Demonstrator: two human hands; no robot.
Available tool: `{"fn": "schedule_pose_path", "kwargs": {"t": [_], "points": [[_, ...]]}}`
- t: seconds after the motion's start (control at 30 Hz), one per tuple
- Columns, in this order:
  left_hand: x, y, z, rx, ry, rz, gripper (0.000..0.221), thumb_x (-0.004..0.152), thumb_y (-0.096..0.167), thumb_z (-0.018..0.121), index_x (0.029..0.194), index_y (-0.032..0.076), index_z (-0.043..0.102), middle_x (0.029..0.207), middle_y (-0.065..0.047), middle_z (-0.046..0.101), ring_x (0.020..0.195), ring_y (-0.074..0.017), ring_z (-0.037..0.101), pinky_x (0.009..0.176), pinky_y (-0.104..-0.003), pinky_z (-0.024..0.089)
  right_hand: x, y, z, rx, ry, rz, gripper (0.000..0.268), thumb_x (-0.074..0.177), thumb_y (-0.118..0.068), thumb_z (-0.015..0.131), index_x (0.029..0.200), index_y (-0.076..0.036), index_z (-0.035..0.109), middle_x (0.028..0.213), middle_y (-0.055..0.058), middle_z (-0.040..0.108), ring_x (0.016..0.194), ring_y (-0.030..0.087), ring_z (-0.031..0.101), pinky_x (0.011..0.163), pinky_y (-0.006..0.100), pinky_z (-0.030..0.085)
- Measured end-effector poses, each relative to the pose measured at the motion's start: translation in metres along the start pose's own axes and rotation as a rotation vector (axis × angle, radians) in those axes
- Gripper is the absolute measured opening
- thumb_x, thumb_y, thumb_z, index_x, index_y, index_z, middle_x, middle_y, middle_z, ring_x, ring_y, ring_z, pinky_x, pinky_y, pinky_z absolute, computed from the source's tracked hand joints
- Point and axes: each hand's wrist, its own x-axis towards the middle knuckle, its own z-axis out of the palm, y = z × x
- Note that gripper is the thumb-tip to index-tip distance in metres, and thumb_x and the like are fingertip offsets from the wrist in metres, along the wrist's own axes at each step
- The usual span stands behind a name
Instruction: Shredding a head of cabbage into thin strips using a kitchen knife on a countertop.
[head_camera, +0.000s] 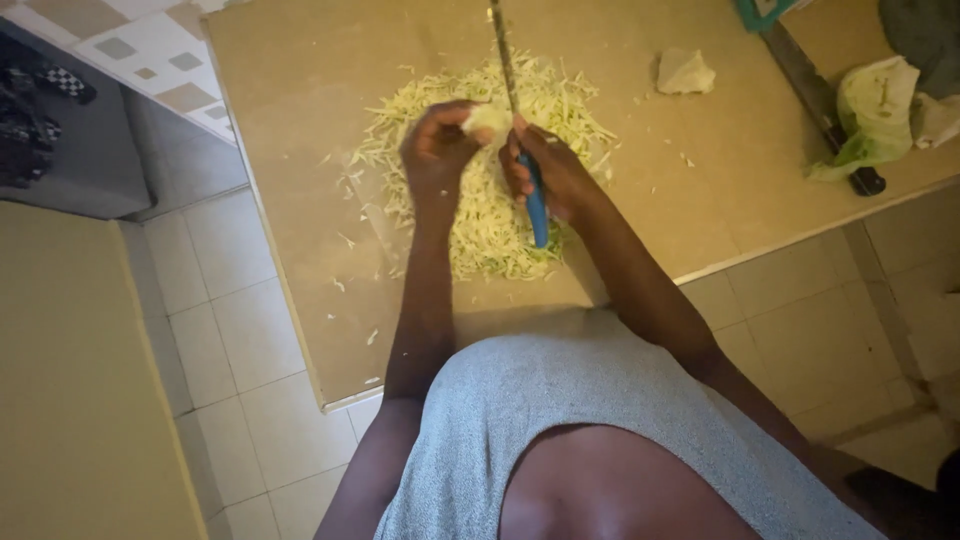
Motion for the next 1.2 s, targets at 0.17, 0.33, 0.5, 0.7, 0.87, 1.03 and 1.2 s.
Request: {"fn": "schedule_pose_path", "kwargs": {"t": [0.17, 0.33, 0.5, 0.7, 0.87, 1.03, 1.2], "points": [[-0.005, -0.014, 0.01, -0.167, 0.009, -0.111, 0.022, 0.081, -0.001, 0.079, 0.098, -0.004, 0.065, 0.094, -0.014, 0.069, 0.087, -0.0141, 0.066, 0.077, -0.031, 0.055, 0.012, 0.016, -0.022, -0.041, -0.028, -0.161, 0.031, 0.1, -0.035, 0.051, 0.094, -0.005, 0.047, 0.059, 0.002, 0.041, 0.043, 0.012, 0.048, 0.041, 0.028, 0.051], [-0.007, -0.021, 0.007, -0.209, -0.023, -0.177, 0.02, 0.081, -0.005, 0.077, 0.095, -0.005, 0.063, 0.09, -0.017, 0.069, 0.078, -0.0153, 0.068, 0.071, -0.031, 0.056, 0.006, 0.027, -0.039, -0.052, 0.033, -0.262, 0.02, 0.098, -0.013, 0.061, 0.099, 0.0, 0.046, 0.059, 0.009, 0.043, 0.041, 0.016, 0.048, 0.037, 0.029, 0.048], [-0.007, -0.03, 0.003, -0.183, -0.032, -0.181, 0.019, 0.08, -0.002, 0.078, 0.095, -0.006, 0.067, 0.085, -0.016, 0.069, 0.079, -0.0148, 0.066, 0.071, -0.029, 0.055, -0.009, 0.003, -0.01, -0.133, 0.183, -0.088, 0.069, 0.1, -0.026, 0.06, 0.135, 0.012, 0.015, 0.062, 0.01, 0.04, 0.041, 0.015, 0.045, 0.031, 0.028, 0.042], [-0.009, -0.012, 0.015, -0.161, -0.001, -0.206, 0.017, 0.083, 0.002, 0.077, 0.094, -0.003, 0.067, 0.076, -0.013, 0.067, 0.074, -0.01, 0.062, 0.069, -0.028, 0.051, 0.004, 0.032, -0.032, 0.022, 0.289, 0.009, 0.043, 0.099, -0.031, 0.054, 0.101, 0.011, 0.048, 0.049, 0.009, 0.04, 0.028, 0.019, 0.04, 0.023, 0.03, 0.037], [-0.011, -0.026, 0.012, -0.168, 0.02, -0.182, 0.019, 0.079, -0.005, 0.078, 0.095, -0.005, 0.066, 0.078, -0.011, 0.063, 0.076, -0.0122, 0.063, 0.067, -0.026, 0.052, 0.005, 0.043, -0.035, -0.33, 0.344, -0.105, 0.052, 0.098, -0.044, 0.06, 0.103, 0.005, 0.045, 0.05, 0.007, 0.045, 0.03, 0.015, 0.043, 0.024, 0.027, 0.036], [-0.008, -0.033, 0.009, -0.179, 0.026, -0.171, 0.019, 0.081, -0.007, 0.076, 0.097, -0.006, 0.066, 0.079, -0.012, 0.063, 0.077, -0.0121, 0.063, 0.065, -0.025, 0.05, -0.002, 0.039, -0.021, -0.365, 0.314, -0.112, 0.05, 0.1, -0.047, 0.054, 0.075, -0.004, 0.054, 0.042, 0.005, 0.041, 0.025, 0.013, 0.036, 0.02, 0.026, 0.032], [-0.01, -0.074, -0.022, -0.267, -0.004, -0.26, 0.07, 0.046, 0.016, 0.099, 0.107, 0.002, 0.067, 0.084, -0.007, 0.068, 0.088, -0.0199, 0.073, 0.061, -0.023, 0.059, 0.009, 0.084, -0.033, 0.336, -0.067, 0.251, 0.033, 0.094, -0.037, 0.057, 0.077, -0.008, 0.058, 0.049, 0.003, 0.049, 0.034, 0.012, 0.047, 0.026, 0.022, 0.035]]}}
